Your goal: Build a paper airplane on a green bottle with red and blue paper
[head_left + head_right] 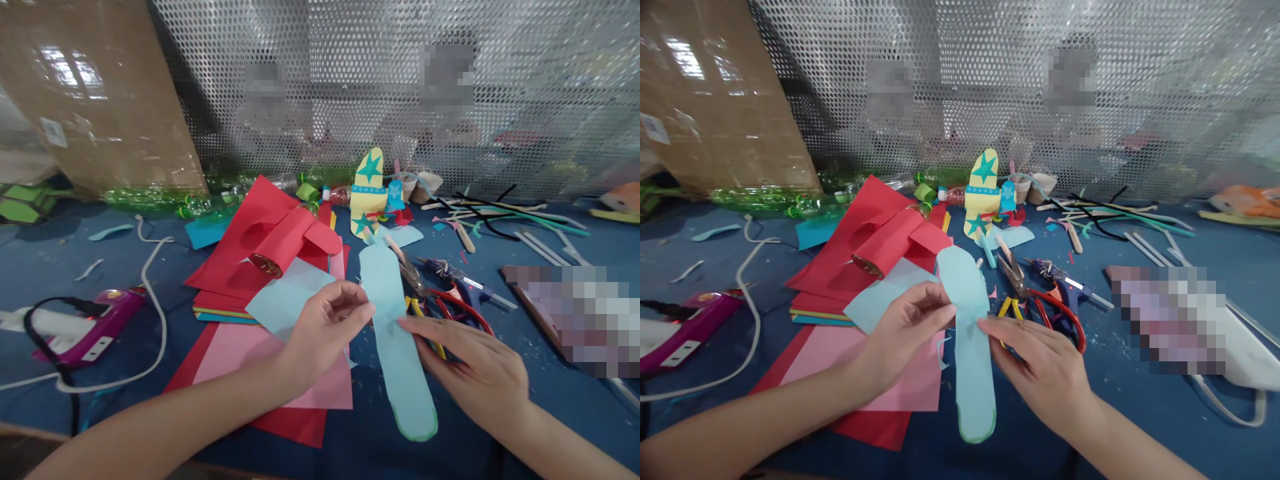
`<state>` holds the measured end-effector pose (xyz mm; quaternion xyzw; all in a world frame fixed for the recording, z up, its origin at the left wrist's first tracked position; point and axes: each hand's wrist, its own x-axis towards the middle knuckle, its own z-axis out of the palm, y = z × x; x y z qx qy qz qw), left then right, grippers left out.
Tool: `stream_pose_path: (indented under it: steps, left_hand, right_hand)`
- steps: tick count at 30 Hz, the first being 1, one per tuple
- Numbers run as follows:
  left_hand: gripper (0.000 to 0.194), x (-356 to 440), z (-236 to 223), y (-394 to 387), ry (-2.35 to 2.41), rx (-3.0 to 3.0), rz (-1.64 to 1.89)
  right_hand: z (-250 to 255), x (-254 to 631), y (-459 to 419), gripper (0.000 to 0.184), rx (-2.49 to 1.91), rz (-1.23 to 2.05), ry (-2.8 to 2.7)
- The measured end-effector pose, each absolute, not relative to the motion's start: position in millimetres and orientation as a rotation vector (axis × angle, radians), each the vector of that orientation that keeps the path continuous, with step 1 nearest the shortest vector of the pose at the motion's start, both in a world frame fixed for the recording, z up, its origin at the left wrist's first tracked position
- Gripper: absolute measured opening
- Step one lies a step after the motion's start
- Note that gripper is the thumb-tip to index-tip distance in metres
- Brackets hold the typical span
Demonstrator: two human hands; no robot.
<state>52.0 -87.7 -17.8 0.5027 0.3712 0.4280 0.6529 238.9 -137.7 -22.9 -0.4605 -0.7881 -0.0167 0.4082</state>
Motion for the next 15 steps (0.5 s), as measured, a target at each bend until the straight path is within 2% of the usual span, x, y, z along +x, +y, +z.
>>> stream_pose_path:
  steps: [10, 15]
  left_hand:
    - [0.016, 52.9, -19.7, -86.8, 0.847, 1.175, 0.969]
    - [0.014, 53.8, -24.0, -87.9, 0.839, 1.193, 1.019]
  right_hand:
    - [-23.0, 235.5, -135.2, 0.025, -1.162, -0.006, -1.957]
    - [-22.6, 237.6, -134.7, 0.011, -1.285, 0.521, -1.676]
